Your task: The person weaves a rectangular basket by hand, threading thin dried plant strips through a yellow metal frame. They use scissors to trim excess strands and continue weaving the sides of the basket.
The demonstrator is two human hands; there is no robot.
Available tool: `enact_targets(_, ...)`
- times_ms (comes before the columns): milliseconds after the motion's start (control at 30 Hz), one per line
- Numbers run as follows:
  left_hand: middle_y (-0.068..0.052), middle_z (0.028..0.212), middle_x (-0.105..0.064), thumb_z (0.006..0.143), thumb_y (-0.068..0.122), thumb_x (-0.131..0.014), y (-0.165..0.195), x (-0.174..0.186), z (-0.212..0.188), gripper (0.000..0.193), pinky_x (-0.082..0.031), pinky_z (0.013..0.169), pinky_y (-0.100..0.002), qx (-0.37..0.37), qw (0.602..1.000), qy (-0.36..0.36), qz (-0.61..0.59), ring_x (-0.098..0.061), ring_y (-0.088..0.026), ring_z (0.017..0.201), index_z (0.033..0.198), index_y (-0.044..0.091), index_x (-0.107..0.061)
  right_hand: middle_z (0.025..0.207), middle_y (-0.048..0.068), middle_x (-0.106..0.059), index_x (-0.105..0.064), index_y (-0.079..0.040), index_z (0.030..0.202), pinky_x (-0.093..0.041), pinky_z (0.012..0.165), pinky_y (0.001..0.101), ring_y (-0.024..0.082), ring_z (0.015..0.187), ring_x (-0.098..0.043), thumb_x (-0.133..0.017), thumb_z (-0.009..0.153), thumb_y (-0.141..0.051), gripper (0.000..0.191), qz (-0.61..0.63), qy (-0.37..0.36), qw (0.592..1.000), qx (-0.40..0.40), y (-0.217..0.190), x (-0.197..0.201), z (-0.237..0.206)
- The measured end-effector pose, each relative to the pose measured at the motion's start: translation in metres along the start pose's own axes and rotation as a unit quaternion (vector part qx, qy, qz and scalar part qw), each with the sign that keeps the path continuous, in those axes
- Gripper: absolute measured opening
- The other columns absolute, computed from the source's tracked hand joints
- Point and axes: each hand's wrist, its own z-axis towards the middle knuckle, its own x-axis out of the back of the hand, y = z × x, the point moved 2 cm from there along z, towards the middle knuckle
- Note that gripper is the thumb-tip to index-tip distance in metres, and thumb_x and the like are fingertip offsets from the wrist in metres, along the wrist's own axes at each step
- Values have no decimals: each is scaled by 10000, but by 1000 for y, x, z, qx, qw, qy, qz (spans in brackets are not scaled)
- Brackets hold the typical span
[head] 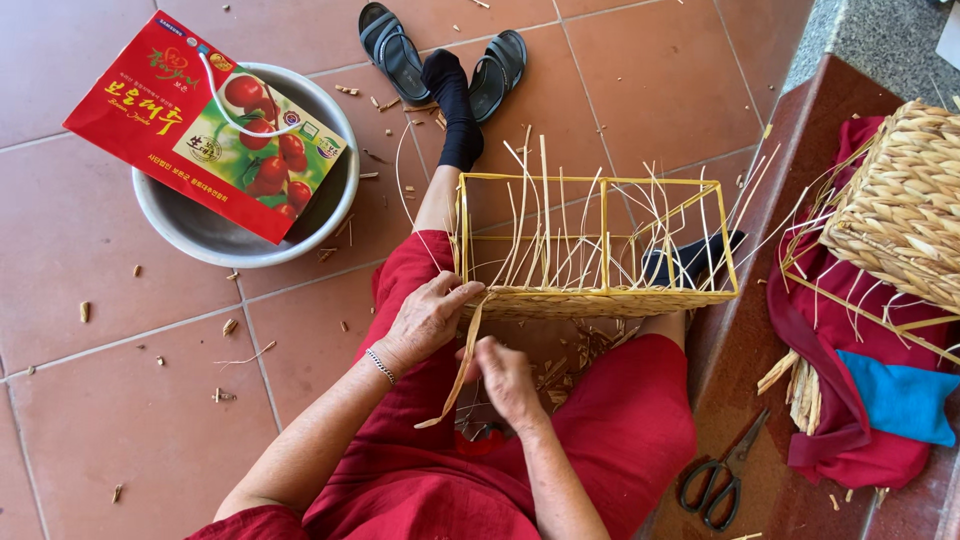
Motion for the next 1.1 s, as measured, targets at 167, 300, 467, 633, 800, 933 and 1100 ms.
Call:
enact_targets(167, -99, 1003, -667, 929, 29, -683, -1, 2, 3, 226, -579, 720, -393, 39, 997, 24, -65, -707, -297, 864, 1137, 108, -721, 948, 93, -752, -686, -78, 1224, -641, 661, 255, 151, 835, -746, -599, 1042, -216, 245, -103, 201, 969, 102, -12, 29, 22)
enact_targets(300, -110, 1117, -632, 871, 94, -726, 6, 6, 5, 324, -560, 817, -399, 47, 997, 27, -61, -659, -299, 990, 1191, 118, -681, 988, 86, -771, -666, -92, 1292, -672, 750, 276, 166, 875, -767, -646, 1001, -80, 292, -163, 200, 952, 166, -32, 31, 38)
enact_targets(467, -151, 1230, -539, 745, 203, -822, 19, 9, 4, 601, -441, 899, -447, 20, 995, 56, 85, -524, -324, 1081, 1305, 116, -621, 1042, 104, -782, -673, -93, 1264, -647, 745, 297, 190, 886, -777, -687, 953, -56, 314, -220, 193, 940, 175, -42, 25, 46)
enact_targets(633, -69, 1141, -671, 863, 183, -797, 12, -2, 4, 336, -466, 891, -392, -8, 998, 65, 5, -601, -271, 1038, 1172, 112, -686, 876, 76, -781, -698, -134, 1204, -614, 668, 286, 175, 766, -777, -690, 968, -82, 243, -255, 185, 931, 183, -49, 27, 46)
enact_targets(800, -56, 963, -750, 914, 100, -748, -9, -7, 3, 137, -576, 784, -285, 71, 976, 133, -159, -705, -163, 881, 1046, 67, -735, 629, 35, -720, -711, -155, 1197, -576, 561, 298, 146, 580, -738, -678, 967, -115, 236, -248, 134, 954, 106, -54, 32, 47)
enact_targets(933, -20, 876, -772, 933, 131, -756, -19, -9, -2, 135, -574, 678, -231, 215, 924, 119, -292, -692, -63, 774, 1029, 36, -763, 627, 32, -718, -699, -130, 1176, -561, 555, 302, 137, 569, -727, -672, 967, -121, 211, -221, 118, 964, 90, -57, 29, 50)
enact_targets(1100, -27, 856, -759, 944, 127, -745, -28, -6, -1, 160, -565, 652, -230, 300, 837, 128, -440, -670, -74, 721, 1058, 15, -749, 603, 15, -709, -706, -128, 1114, -557, 510, 271, 110, 528, -706, -652, 998, -163, 132, -204, 100, 972, 56, -54, 27, 57)
